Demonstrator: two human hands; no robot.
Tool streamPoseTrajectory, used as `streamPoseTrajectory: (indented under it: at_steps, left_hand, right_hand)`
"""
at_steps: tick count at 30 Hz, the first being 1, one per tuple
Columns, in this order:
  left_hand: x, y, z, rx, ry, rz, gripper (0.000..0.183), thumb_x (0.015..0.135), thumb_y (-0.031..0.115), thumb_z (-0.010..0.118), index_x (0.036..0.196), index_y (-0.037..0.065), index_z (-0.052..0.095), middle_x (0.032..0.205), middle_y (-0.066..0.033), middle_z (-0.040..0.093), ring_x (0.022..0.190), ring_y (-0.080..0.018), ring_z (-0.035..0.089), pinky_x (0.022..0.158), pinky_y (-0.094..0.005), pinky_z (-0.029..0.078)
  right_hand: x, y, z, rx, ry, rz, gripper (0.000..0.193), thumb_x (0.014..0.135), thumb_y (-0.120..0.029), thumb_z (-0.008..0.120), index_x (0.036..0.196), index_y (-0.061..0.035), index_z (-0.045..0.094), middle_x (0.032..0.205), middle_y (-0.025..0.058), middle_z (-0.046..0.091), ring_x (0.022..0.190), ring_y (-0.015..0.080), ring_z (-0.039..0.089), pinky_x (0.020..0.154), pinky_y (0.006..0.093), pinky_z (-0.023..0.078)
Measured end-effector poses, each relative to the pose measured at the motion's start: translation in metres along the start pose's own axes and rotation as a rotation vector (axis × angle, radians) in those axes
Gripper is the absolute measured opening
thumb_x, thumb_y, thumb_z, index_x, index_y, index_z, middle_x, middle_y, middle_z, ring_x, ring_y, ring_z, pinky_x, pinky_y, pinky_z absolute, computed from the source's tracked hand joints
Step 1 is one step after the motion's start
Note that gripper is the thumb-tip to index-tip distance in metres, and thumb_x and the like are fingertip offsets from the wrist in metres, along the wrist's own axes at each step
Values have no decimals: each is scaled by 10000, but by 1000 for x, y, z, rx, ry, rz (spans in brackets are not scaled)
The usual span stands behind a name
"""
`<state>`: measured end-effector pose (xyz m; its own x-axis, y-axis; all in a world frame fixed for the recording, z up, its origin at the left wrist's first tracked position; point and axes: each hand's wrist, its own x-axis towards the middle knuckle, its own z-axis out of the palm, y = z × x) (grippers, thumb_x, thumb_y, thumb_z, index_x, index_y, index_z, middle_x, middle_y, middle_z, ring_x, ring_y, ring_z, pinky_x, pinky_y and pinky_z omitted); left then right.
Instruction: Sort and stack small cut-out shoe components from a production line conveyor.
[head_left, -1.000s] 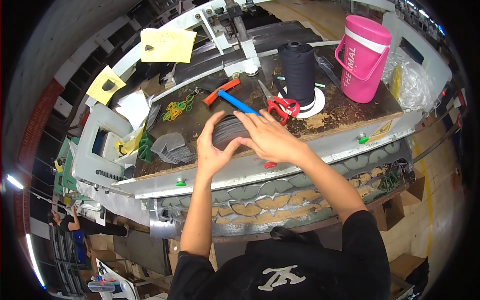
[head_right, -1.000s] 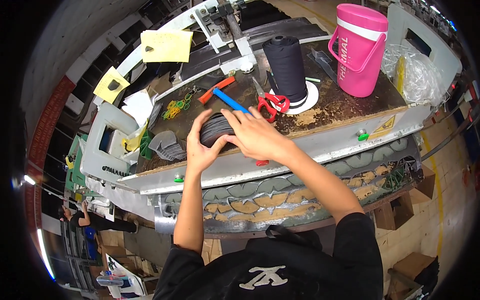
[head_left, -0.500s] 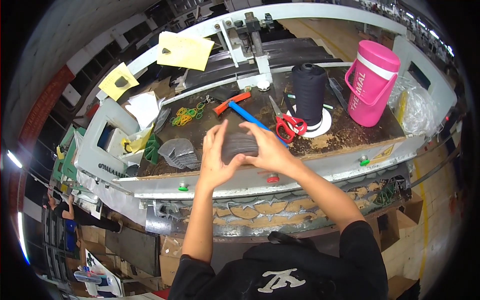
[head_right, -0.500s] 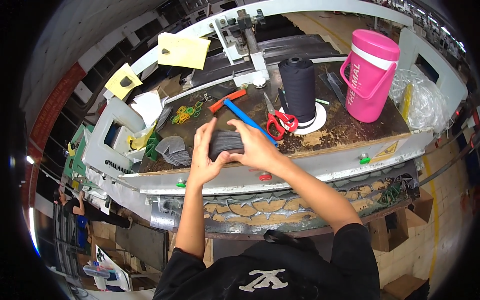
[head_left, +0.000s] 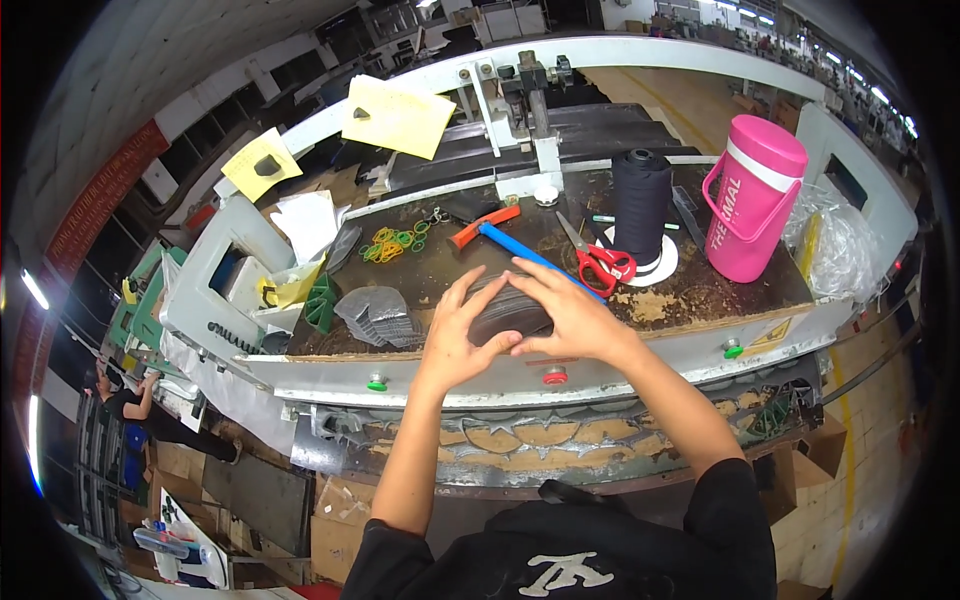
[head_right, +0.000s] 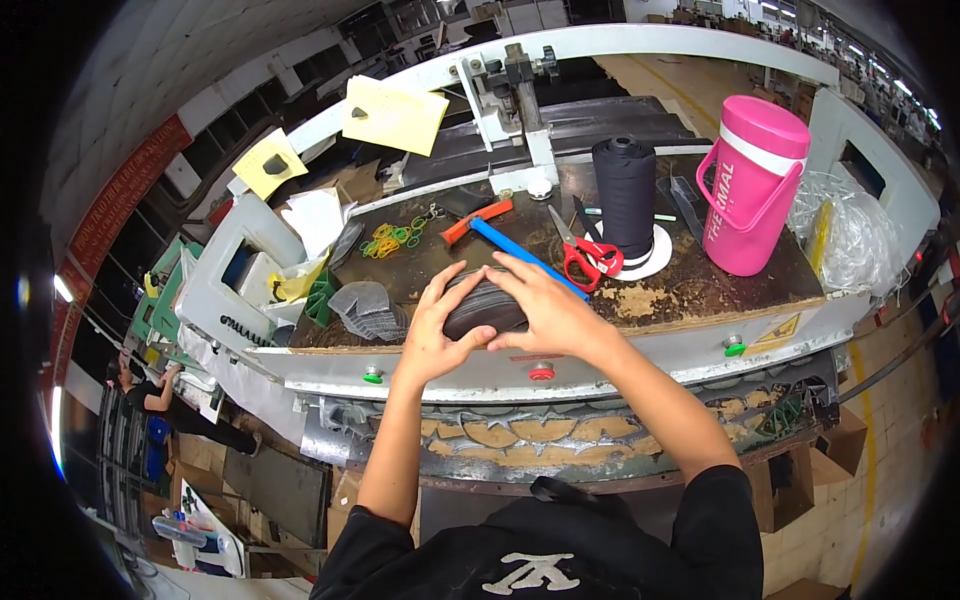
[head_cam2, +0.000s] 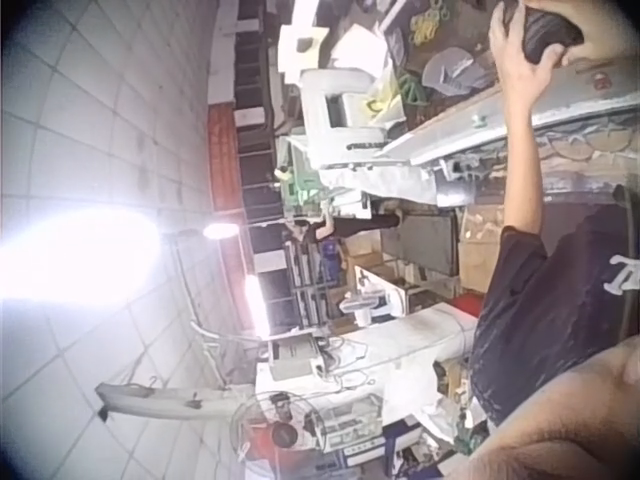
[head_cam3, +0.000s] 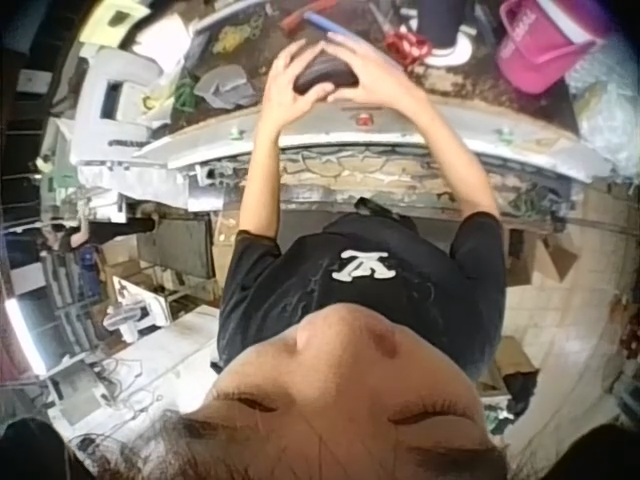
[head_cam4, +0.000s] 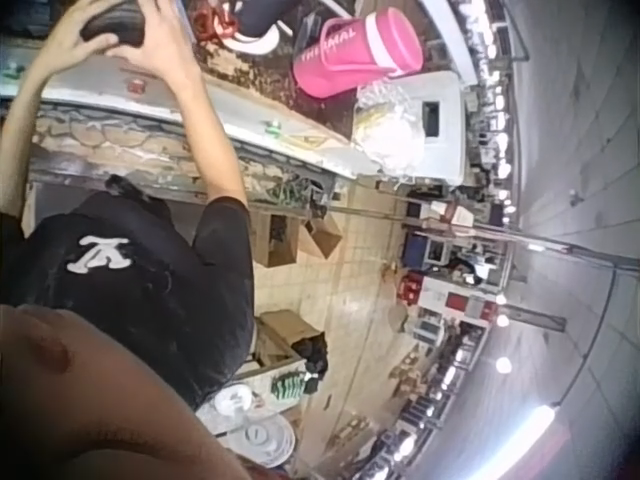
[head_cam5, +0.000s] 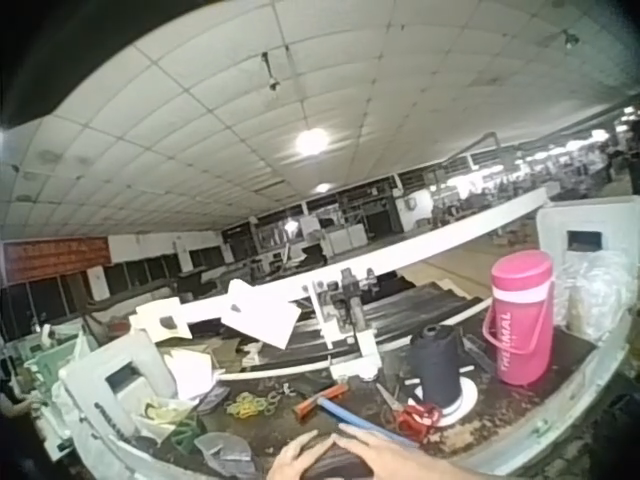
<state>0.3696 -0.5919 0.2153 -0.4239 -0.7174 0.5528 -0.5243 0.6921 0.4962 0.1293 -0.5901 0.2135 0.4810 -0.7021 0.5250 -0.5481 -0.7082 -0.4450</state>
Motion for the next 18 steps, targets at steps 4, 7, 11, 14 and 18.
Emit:
streamPoseTrajectory:
  at_steps: [4, 7, 11, 14, 18]
  left_hand:
    - [-1, 4, 0, -227, 60, -216, 802, 789, 220, 929, 1492, 38, 590, 1357, -209, 666, 1251, -341, 665, 1076, -429, 514]
    - [-9, -13, 8, -233, 85, -245, 766, 810, 93, 904, 1492, 13, 566, 1204, -159, 741, 1142, -256, 715, 1016, -393, 546]
    - [-4, 2, 10, -188, -5, -178, 946, 806, 381, 925, 1564, 20, 487, 1578, -266, 524, 1433, -397, 555, 1173, -465, 444]
    - [-3, 2, 2, 209, -83, -111, 1133, 799, 615, 850, 1629, -2, 389, 1669, -341, 356, 1565, -468, 365, 1260, -526, 334]
    - [0, 4, -10, 28, -33, -100, 1137, 800, 583, 878, 1615, -39, 386, 1694, -323, 323, 1571, -499, 328, 1269, -530, 324]
  right_hand:
    - [8, -3, -5, 273, 27, 276, 812, 690, -204, 1001, 1365, -51, 576, 1237, 198, 679, 1147, 396, 703, 1000, 460, 571]
    - [12, -6, -1, 395, -19, 442, 853, 654, -204, 1015, 1363, -44, 569, 1229, 214, 665, 1180, 393, 685, 1010, 454, 559]
    - [14, 0, 14, 237, -31, 185, 1074, 606, -370, 1016, 1481, -18, 503, 1438, 241, 568, 1349, 425, 571, 1154, 499, 462]
    - [14, 5, 11, 146, 16, 41, 1047, 627, -393, 999, 1482, -17, 525, 1517, 241, 537, 1387, 442, 549, 1164, 505, 464]
    - [21, -5, 6, 286, -77, 259, 1067, 627, -373, 1011, 1506, -23, 520, 1539, 245, 523, 1428, 428, 516, 1196, 480, 437]
